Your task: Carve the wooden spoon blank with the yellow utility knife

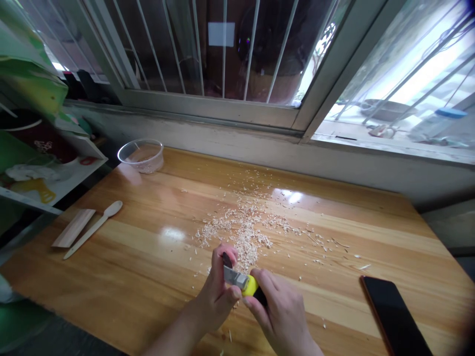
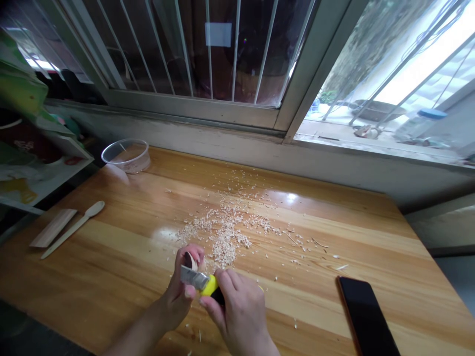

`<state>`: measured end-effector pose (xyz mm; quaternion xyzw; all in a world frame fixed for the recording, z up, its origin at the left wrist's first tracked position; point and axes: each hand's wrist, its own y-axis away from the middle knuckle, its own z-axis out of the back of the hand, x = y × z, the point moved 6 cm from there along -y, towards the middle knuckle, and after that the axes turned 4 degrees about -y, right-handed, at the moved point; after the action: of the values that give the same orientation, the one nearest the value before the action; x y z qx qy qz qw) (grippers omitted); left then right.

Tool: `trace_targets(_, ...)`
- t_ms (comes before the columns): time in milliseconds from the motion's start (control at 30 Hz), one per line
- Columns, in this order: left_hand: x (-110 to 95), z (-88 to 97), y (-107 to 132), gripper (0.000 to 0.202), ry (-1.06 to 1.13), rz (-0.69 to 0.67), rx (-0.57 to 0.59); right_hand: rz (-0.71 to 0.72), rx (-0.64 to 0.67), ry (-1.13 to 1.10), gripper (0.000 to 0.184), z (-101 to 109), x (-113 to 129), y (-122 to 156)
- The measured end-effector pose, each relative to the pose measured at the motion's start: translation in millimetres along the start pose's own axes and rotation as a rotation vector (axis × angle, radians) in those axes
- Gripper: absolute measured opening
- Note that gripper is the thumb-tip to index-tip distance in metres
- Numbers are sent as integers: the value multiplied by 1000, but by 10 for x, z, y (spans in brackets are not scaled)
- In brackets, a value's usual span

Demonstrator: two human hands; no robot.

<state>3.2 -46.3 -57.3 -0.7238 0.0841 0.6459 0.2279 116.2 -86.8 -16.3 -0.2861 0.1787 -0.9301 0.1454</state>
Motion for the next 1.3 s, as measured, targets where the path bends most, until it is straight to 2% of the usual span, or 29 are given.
trace_targets(133,0,-18,2,44,37,-10,9,15,25,-30,49,-8,13,0)
trace_targets(333,-51,3,-19,39,-23,-17,4,27,-9,-24,50,11,55,-31)
trace_targets(600,27,9,-26,37,18,20,-26,15,-9,18,52,-6,13,-49)
trace_targets(767,20,-18,-24,33,31,57,-11,-13,10,0,47,-20,-36,-44)
trace_targets(900,36,-40,0,39,47,66,17,-4,36,-38,50,-27,-15,-51)
trace_targets(1100,25,-53,-9,32,82,67,34,-19,56,-48,49,-12,-22,-60)
trace_targets(1300,10,-55,4,34,92,73,24,-5,73,-70,50,-11,6,-65)
